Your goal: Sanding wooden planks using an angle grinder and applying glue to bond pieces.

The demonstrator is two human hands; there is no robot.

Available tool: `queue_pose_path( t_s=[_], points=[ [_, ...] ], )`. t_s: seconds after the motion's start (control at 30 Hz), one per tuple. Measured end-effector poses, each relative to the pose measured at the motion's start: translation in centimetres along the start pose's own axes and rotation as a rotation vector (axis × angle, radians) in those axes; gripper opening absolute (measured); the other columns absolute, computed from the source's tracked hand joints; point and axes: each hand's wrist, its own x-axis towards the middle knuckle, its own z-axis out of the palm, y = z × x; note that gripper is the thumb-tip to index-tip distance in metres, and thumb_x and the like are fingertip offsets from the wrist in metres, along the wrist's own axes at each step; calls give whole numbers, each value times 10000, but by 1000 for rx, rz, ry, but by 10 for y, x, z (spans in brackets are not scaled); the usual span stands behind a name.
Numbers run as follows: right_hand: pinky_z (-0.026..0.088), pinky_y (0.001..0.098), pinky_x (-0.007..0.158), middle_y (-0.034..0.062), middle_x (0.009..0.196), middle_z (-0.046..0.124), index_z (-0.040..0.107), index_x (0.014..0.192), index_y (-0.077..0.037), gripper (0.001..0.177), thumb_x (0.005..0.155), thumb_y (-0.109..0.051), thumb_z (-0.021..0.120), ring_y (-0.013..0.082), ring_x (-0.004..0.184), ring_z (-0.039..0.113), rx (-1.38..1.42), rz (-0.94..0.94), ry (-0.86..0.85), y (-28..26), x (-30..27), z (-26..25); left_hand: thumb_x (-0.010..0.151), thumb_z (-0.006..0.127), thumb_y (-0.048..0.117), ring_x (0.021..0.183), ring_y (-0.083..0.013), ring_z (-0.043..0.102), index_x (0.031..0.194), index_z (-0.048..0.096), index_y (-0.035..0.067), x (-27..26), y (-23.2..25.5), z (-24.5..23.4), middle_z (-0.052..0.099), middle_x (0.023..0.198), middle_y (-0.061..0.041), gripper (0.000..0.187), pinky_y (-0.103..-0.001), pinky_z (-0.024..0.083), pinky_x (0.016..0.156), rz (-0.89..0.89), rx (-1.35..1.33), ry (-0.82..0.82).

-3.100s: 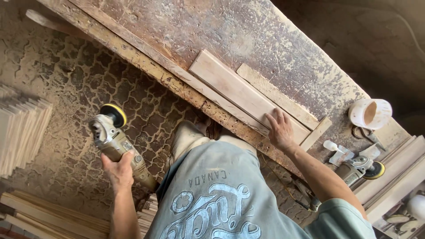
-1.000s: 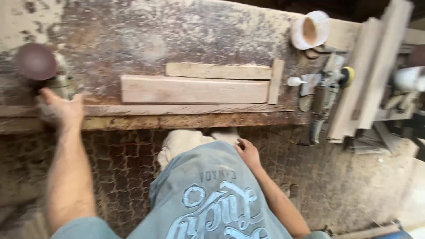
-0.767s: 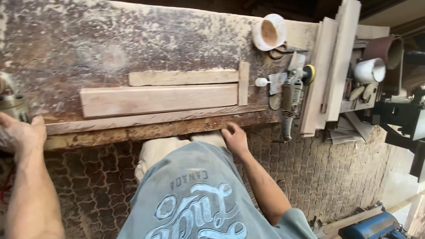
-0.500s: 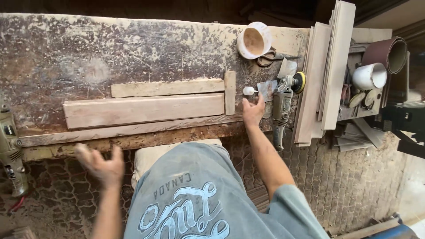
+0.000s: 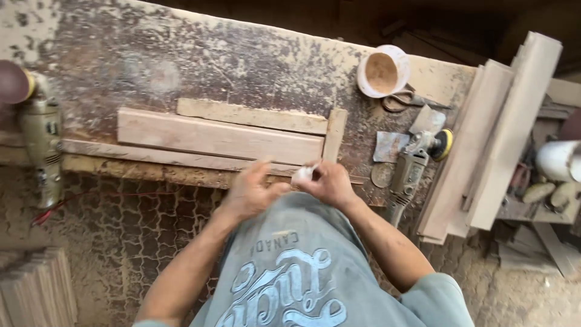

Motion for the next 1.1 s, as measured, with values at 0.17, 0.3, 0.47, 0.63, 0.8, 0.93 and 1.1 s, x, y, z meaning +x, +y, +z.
queue_pose_path(
  t_s=[0.17, 0.3, 0.47, 0.63, 0.8, 0.93, 1.1],
  points=[
    [595, 336, 846, -50, 923, 789, 805, 913, -286, 195, 752, -385, 853, 192, 958, 763, 187, 9, -212, 16, -23, 6, 956, 609, 465, 1051, -328, 717, 1117, 751, 188, 23, 59, 13, 749, 1039, -96, 351, -445, 564, 886, 28, -253, -409],
    [582, 323, 860, -10, 907, 823, 821, 905, -184, 146, 789, -240, 889, 94, 933, 735, 568, 125, -305, -11, -34, -48, 1031, 502, 326, 765, -214, 644, 807, 682, 112, 33, 66, 25, 678, 769, -111, 358, -426, 533, 727, -109, -320, -569],
    [586, 367, 821, 96, 972, 821, 832, 1039, -149, 214, 835, -212, 837, 212, 963, 761, 526, 136, -307, 10, -40, -76, 984, 591, 355, 773, -259, 681, 843, 701, 121, 36, 61, 37, 690, 781, -144, 295, -435, 540, 714, -114, -209, -666],
    [577, 336, 724, 93, 821, 785, 828, 945, -129, 153, 820, -212, 861, 152, 815, 730, 487, 120, -211, 21, -44, -75, 856, 653, 227, 743, -226, 632, 795, 665, 101, 40, 63, 42, 646, 730, -132, 140, -411, 517, 671, -83, -248, -696],
    [569, 384, 661, 135, 748, 737, 770, 898, -123, 157, 935, -264, 712, 282, 725, 736, 323, 23, -223, 21, -44, -98, 786, 731, 221, 720, -165, 650, 768, 689, 154, 44, 54, 56, 686, 711, -50, 81, -352, 525, 659, -32, -264, -631],
    [587, 440, 722, 169, 848, 739, 756, 979, -104, 222, 1007, -263, 604, 370, 833, 744, 275, -139, -293, 12, -46, -109, 801, 688, 143, 792, -356, 721, 788, 661, 92, 51, 81, 42, 714, 767, -145, 60, -446, 554, 708, 94, -272, -635],
    [594, 445, 718, 144, 846, 736, 751, 1001, -110, 217, 989, -257, 593, 368, 853, 741, 50, -272, -296, 1, -43, -118, 920, 519, 324, 905, -481, 699, 836, 673, 31, 65, 110, 28, 715, 836, -272, 342, -584, 544, 795, 173, 135, -924]
  ],
)
